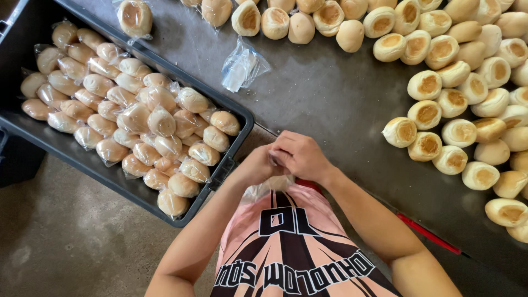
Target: The person picks up individual pieces of bread from a table and places them into plastic bags, sealing each bag by hand.
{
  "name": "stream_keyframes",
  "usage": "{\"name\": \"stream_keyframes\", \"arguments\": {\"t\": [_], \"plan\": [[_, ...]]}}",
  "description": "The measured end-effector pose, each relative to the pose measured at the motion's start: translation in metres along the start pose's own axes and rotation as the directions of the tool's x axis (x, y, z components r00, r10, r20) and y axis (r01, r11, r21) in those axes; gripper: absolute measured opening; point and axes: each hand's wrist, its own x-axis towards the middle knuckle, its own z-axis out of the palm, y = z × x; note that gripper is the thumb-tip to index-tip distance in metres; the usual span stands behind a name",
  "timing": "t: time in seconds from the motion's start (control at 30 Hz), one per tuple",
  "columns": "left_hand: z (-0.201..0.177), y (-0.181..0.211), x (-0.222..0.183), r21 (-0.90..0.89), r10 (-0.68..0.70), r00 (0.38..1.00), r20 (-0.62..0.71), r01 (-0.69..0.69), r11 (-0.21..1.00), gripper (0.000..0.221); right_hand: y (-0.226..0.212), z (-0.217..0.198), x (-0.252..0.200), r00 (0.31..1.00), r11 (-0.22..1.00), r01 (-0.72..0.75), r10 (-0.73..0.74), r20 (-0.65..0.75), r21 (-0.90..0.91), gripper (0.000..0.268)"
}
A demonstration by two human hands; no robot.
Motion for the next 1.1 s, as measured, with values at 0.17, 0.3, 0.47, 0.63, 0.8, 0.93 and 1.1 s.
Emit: {"name": "stream_keyframes", "arguments": {"t": [0.17,0.3,0.47,0.63,0.8,0.93,1.1], "plan": [[-0.005,-0.015,-0.004,-0.205,-0.037,0.976,-0.216,-0.009,0.979,0.054,0.005,0.021,-0.013,0.967,0.994,-0.036,0.009,-0.255,-0.101,0.012],[-0.005,-0.019,-0.011,-0.447,-0.190,0.934,-0.301,0.038,0.894,0.049,-0.005,0.017,-0.034,0.978,0.972,-0.051,0.003,-0.209,-0.228,0.038],[-0.001,-0.015,-0.025,-0.573,-0.286,0.930,-0.231,0.107,0.812,0.040,0.003,0.014,-0.045,0.976,0.990,-0.066,0.038,-0.216,-0.128,0.021],[-0.010,0.002,-0.014,-0.177,-0.244,0.903,-0.354,0.191,0.966,0.019,0.018,0.002,-0.009,0.930,0.928,-0.343,0.315,-0.190,-0.143,0.010],[-0.017,0.033,-0.010,0.247,0.264,0.771,-0.580,-0.143,0.958,0.030,0.023,0.007,-0.012,0.876,0.902,-0.209,0.344,-0.338,0.378,0.015],[-0.002,0.023,-0.017,-0.635,0.153,0.936,-0.317,-0.329,0.699,0.022,0.048,0.016,-0.039,0.909,0.599,-0.117,0.386,-0.158,0.792,0.013],[0.006,0.002,-0.019,-0.627,-0.042,0.967,-0.252,-0.130,0.768,0.028,0.041,0.003,-0.052,0.918,0.660,-0.276,0.397,-0.013,0.699,0.015]]}}
